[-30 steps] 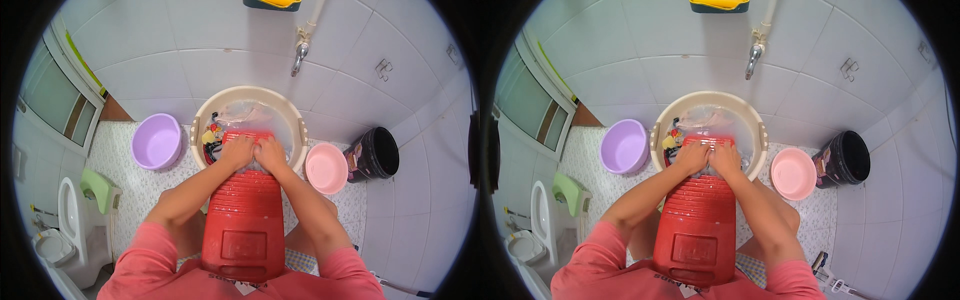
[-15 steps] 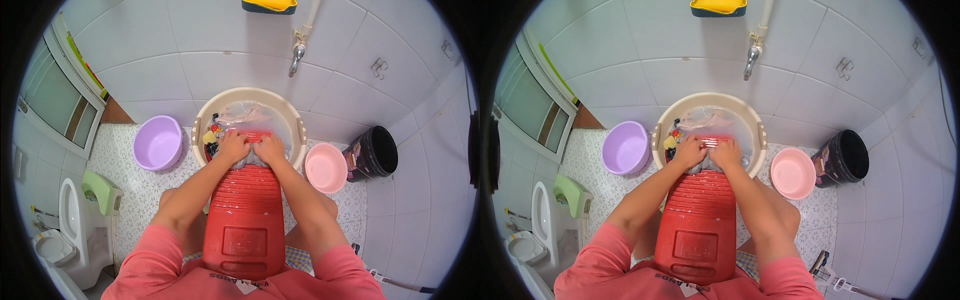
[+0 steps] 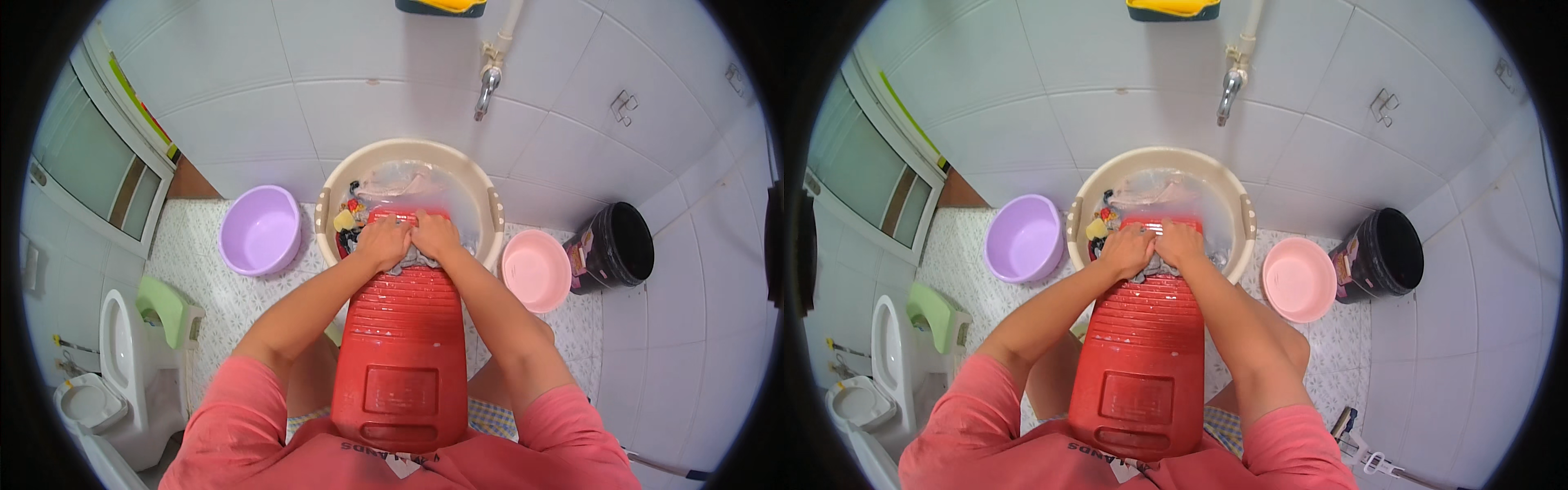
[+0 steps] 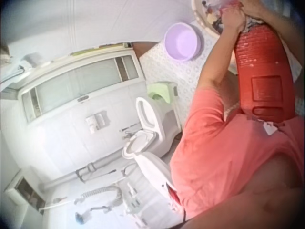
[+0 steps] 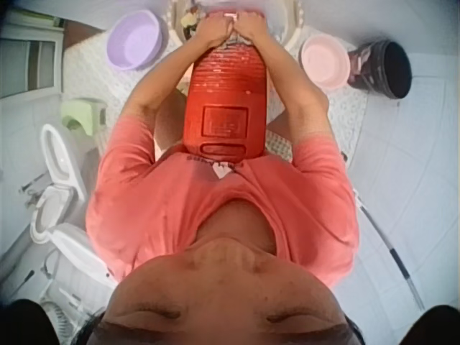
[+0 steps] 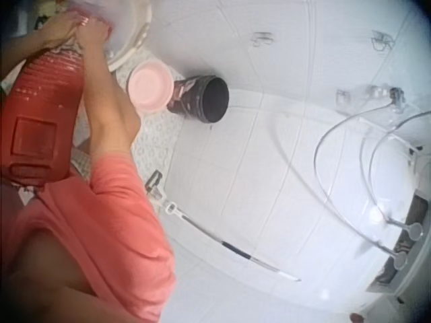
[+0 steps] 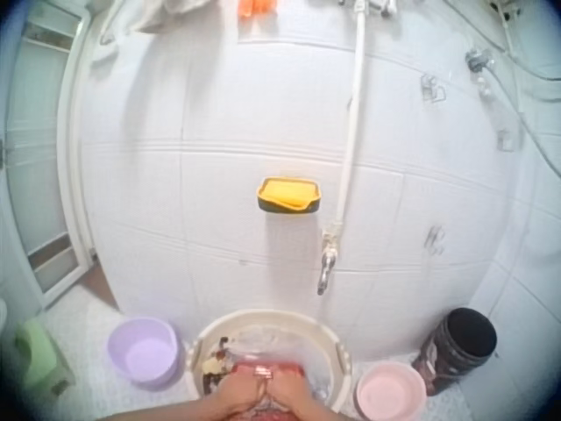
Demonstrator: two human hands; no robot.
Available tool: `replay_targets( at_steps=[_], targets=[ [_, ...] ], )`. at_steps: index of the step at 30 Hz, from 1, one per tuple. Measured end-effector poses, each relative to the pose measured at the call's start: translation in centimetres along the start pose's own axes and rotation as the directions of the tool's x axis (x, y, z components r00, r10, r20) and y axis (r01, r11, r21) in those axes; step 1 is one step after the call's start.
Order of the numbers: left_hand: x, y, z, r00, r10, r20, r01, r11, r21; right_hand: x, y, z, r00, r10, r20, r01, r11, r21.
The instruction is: The person scrubs a piece of clothing against a red washboard by hand with a bar of soap, rinses it in a basin of water, and repeats the scrubbing action.
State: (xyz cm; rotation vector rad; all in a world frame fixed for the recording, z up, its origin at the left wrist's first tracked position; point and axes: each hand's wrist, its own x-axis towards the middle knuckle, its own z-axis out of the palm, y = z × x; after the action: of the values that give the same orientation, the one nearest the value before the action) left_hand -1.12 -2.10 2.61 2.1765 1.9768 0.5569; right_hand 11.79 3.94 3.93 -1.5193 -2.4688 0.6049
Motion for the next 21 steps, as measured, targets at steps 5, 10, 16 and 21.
replay_targets(
  at_steps=[5,10,16,21],
  targets=[
    [-2.9,-2.1,-2.3,0.998,-0.058,0.034,0.066,0.710,-0.701,-1.7,5.2,-1.5,0.968,-0.234,0.087,0.189,0.915,0.357],
    [-5.9,-1.6,-3.2,0.997,0.000,0.083,0.054,0.761,-0.646,-6.5,5.5,-2.1,0.991,-0.066,0.121,-0.050,0.644,0.763],
    [-8.9,4.0,-2.8,0.963,0.255,-0.082,-0.239,0.956,0.169,-11.0,-0.7,-0.2,0.840,-0.375,-0.393,0.370,0.925,-0.092],
    [0.2,1.0,0.8,0.997,-0.008,0.070,0.005,0.999,0.043,-0.6,1.0,1.4,0.971,0.021,-0.240,-0.019,1.000,0.010]
  ],
)
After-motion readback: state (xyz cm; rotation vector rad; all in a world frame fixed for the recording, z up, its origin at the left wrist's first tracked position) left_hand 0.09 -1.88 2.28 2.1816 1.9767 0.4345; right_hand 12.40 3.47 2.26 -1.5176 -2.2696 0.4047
